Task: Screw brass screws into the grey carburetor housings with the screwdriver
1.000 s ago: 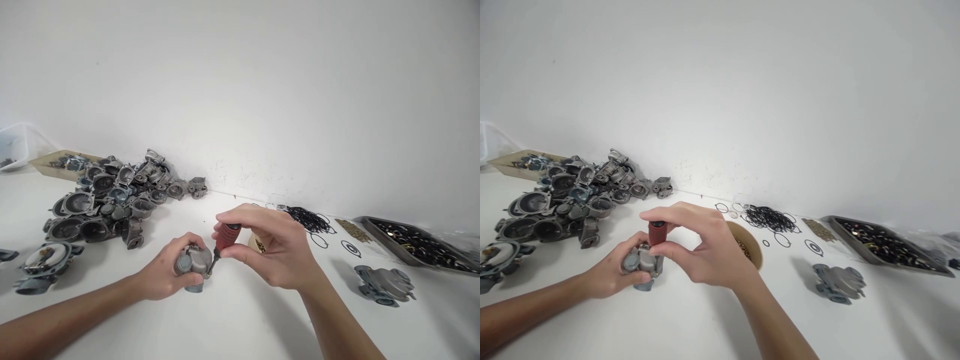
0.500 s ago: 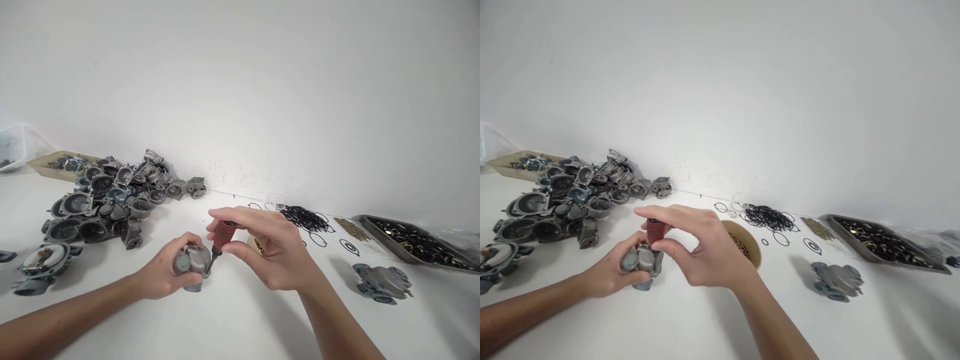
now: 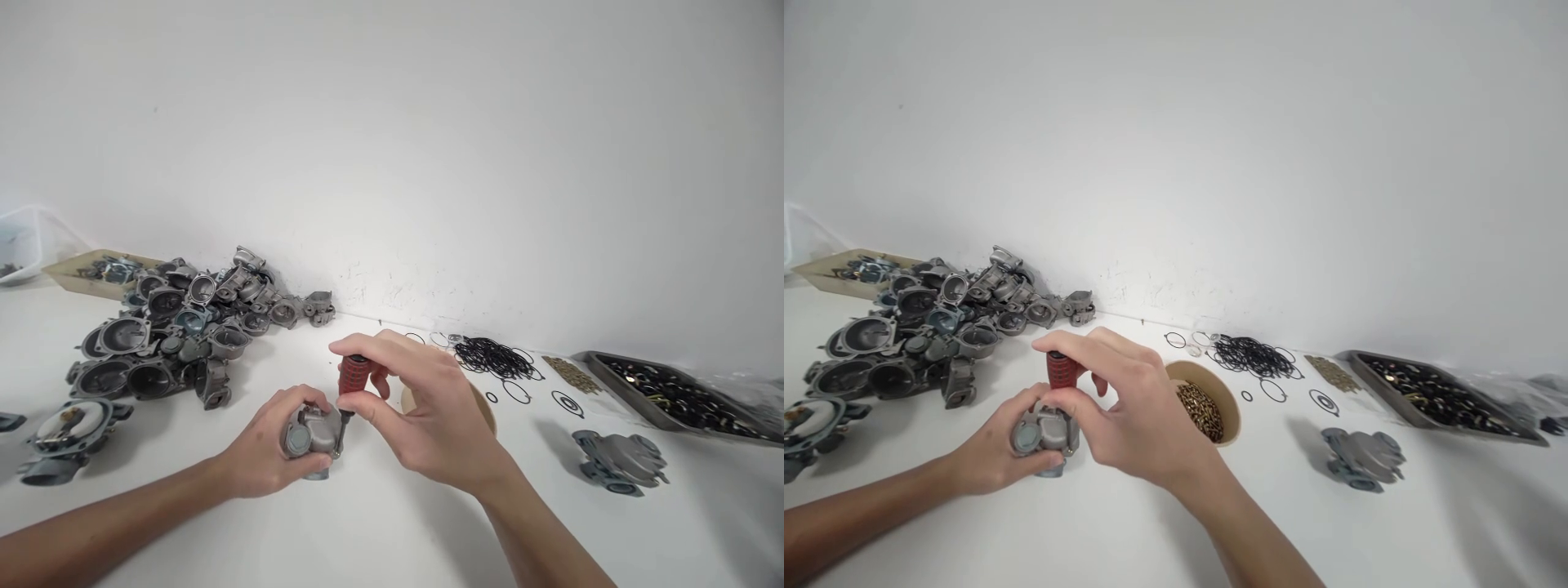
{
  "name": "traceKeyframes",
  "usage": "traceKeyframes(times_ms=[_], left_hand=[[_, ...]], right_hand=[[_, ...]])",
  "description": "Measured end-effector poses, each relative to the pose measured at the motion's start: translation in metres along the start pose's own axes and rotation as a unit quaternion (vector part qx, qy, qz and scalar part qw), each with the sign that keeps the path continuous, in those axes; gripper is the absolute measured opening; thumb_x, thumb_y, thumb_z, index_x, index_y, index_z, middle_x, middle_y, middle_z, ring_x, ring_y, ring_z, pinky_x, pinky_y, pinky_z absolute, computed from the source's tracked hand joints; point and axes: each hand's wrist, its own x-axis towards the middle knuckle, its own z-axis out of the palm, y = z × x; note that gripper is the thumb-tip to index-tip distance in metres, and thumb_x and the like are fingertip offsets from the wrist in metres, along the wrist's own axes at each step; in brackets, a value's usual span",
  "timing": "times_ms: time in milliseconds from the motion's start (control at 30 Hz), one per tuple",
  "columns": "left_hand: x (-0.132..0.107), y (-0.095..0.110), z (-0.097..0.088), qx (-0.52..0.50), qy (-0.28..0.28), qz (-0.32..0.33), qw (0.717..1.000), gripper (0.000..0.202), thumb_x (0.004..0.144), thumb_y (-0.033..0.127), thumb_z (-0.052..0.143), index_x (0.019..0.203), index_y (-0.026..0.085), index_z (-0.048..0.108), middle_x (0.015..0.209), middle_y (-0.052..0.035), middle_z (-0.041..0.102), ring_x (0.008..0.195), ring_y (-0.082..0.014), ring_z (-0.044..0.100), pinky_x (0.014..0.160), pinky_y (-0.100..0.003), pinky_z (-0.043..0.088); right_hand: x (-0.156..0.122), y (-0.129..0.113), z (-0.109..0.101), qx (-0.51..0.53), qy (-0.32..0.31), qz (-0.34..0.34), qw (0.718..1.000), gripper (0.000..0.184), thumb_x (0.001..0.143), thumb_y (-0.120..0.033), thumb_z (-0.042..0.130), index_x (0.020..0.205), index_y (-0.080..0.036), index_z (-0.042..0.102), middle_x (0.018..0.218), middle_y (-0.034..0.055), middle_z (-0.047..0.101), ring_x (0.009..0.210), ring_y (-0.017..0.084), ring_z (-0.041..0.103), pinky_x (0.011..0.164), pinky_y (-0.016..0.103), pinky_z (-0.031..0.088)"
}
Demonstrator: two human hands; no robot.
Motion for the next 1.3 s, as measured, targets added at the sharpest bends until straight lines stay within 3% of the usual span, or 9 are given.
traceKeyframes(times_ms=[133,300,433,567,633,800,1033,1167,1300], left_hand=[[0.001,-0.002,0.002,-0.044,-0.008,-0.010,0.999,0.042,0.087,0.033,0.085,0.120,0.026,0.060,0.111,-0.0057,0.074,0.099,-0.0283,0.069,0.088,-0.042,0.055],[0.003,-0.012,0.005,-0.113,0.026,-0.065,0.991,0.076,0.078,0.033,0.093,0.140,0.029,0.050,0.129,-0.0103,0.067,0.104,-0.0289,0.072,0.096,-0.044,0.055],[0.005,-0.018,0.006,-0.147,0.010,-0.088,0.985,0.086,0.074,0.034,0.097,0.145,0.033,0.048,0.138,-0.0121,0.063,0.113,-0.0316,0.069,0.104,-0.049,0.050],[0.010,-0.020,0.007,-0.193,0.016,-0.088,0.977,0.095,0.068,0.033,0.102,0.146,0.034,0.047,0.139,-0.0122,0.061,0.114,-0.0316,0.067,0.102,-0.048,0.050],[0.012,-0.023,0.007,-0.203,0.019,-0.085,0.975,0.101,0.065,0.035,0.105,0.147,0.035,0.046,0.139,-0.0120,0.060,0.112,-0.0303,0.067,0.101,-0.047,0.050],[0.014,-0.031,0.005,-0.218,0.013,-0.052,0.974,0.105,0.065,0.053,0.104,0.148,0.034,0.042,0.140,-0.0128,0.060,0.123,-0.0340,0.062,0.104,-0.046,0.047],[0.016,-0.033,0.001,-0.209,0.075,-0.004,0.975,0.098,0.070,0.082,0.086,0.145,0.030,0.049,0.136,-0.0122,0.061,0.121,-0.0327,0.059,0.097,-0.039,0.044],[0.013,-0.028,-0.002,-0.180,0.160,-0.016,0.970,0.059,0.092,0.069,0.073,0.131,0.027,0.057,0.114,-0.0056,0.060,0.099,-0.0248,0.058,0.082,-0.033,0.044],[0.005,-0.021,-0.004,-0.179,0.168,-0.017,0.969,0.035,0.106,0.058,0.056,0.112,0.024,0.060,0.086,0.0014,0.050,0.078,-0.0197,0.050,0.074,-0.031,0.040]], right_hand=[[0.001,0.002,-0.006,0.050,0.008,0.021,0.999,0.034,0.095,-0.011,0.074,0.126,-0.026,0.072,0.095,0.0002,0.077,0.081,0.015,0.071,0.077,0.033,0.062],[-0.013,0.014,-0.051,0.048,0.123,0.072,0.989,0.030,0.093,-0.021,0.082,0.121,-0.025,0.073,0.095,0.0026,0.079,0.084,0.018,0.077,0.076,0.033,0.068],[-0.053,0.044,-0.085,-0.083,0.252,0.168,0.950,0.034,0.081,-0.035,0.093,0.105,-0.023,0.071,0.092,0.0050,0.079,0.084,0.021,0.078,0.076,0.034,0.067],[-0.104,0.087,-0.090,-0.087,0.322,0.270,0.903,0.049,0.075,-0.055,0.092,0.097,-0.021,0.065,0.088,0.0093,0.079,0.083,0.026,0.079,0.075,0.040,0.068],[-0.124,0.102,-0.086,-0.110,0.302,0.305,0.897,0.049,0.078,-0.060,0.087,0.097,-0.022,0.063,0.092,0.0115,0.080,0.086,0.028,0.079,0.076,0.041,0.067],[-0.144,0.114,-0.086,-0.209,0.122,0.308,0.920,0.035,0.095,-0.047,0.065,0.121,-0.024,0.062,0.101,0.0083,0.076,0.088,0.025,0.078,0.081,0.040,0.066],[-0.148,0.117,-0.093,-0.298,0.010,0.295,0.908,0.044,0.079,-0.023,0.061,0.121,-0.029,0.076,0.111,0.0081,0.074,0.089,0.026,0.074,0.075,0.041,0.060],[-0.153,0.120,-0.093,-0.328,-0.019,0.290,0.899,0.048,0.080,-0.020,0.059,0.124,-0.029,0.076,0.107,0.0074,0.072,0.086,0.026,0.073,0.072,0.040,0.060],[-0.146,0.110,-0.076,-0.370,0.049,0.244,0.895,0.051,0.092,-0.029,0.059,0.142,-0.024,0.066,0.129,0.0169,0.064,0.121,0.037,0.066,0.099,0.056,0.058]])
